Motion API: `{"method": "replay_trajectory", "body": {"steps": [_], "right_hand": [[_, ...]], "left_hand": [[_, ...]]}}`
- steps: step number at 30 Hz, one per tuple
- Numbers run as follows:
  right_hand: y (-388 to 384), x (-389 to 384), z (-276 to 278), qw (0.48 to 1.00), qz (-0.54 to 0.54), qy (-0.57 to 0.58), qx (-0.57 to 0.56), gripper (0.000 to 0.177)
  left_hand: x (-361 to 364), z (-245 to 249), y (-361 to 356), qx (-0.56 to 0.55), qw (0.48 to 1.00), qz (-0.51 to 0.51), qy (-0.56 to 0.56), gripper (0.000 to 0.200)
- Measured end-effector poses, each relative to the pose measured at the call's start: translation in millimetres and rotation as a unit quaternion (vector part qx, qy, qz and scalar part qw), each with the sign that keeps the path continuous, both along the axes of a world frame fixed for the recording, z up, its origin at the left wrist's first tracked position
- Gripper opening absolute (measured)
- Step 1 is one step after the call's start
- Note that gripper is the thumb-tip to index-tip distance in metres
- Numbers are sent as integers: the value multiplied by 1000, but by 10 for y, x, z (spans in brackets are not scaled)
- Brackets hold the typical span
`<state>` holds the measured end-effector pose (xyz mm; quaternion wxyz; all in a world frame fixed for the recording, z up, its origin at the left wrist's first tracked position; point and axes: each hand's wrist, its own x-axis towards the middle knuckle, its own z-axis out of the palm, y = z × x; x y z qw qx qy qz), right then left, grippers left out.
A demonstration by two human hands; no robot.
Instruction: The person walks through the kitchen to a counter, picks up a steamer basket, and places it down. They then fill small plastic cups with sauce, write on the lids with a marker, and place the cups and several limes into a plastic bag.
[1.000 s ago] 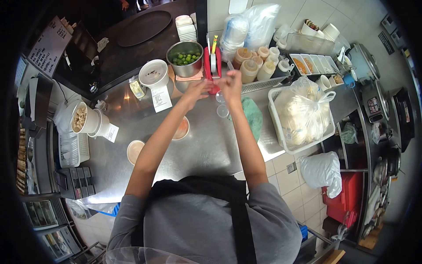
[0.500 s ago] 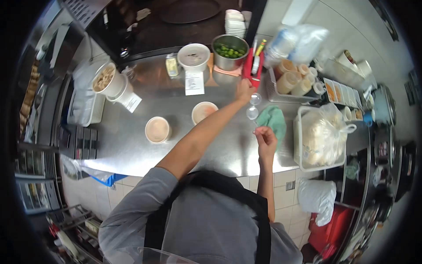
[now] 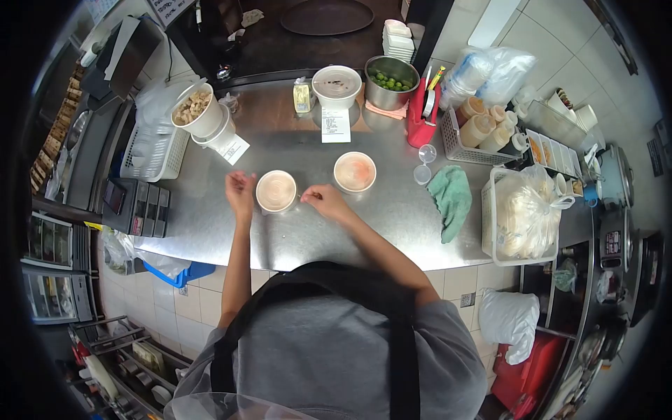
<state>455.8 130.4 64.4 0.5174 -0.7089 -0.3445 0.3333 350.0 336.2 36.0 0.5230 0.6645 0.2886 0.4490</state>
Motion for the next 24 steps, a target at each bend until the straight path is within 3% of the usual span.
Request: {"method": "replay_trajectory", "body": {"steps": [2,3,6,7,9,11,13,16,19,21,24], "right_hand": [[260,39,-181,993,-7,113,-42,13],[351,55,-252,983,-12,172,-63,13],[454,65,1,972,-27,160,-168,14],[467,70,-150,992,-29,19,-125,13],[473,116,-607,964,-36,-262,-37,14],[464,67,-617,995,-75,-33,61,30],[566,-137,-881,943,-121,209,231,39],[512,-532,-389,928,-227,221,193,48],[156,-271,239,947,-240,72,202,48],[-182,-41,713,950,-269,6,160,48],[-493,289,635,924,-350,31,153,47]], "left_hand": [[-91,-278,7,-99,993,-57,-2,17],[-109,-326,11,-94,994,-48,9,16],[-135,-294,-145,-62,998,-19,29,17],[-136,-265,-156,-18,998,-17,56,20],[-147,-245,-114,71,991,-21,107,27],[-249,-302,-151,124,974,-143,123,49],[-330,-164,-239,214,937,-254,110,61],[-247,94,-617,82,960,-256,76,76],[86,755,-896,125,954,-270,32,84],[356,849,-1108,101,949,-298,14,84],[735,613,-1402,98,938,-331,40,86]]}}
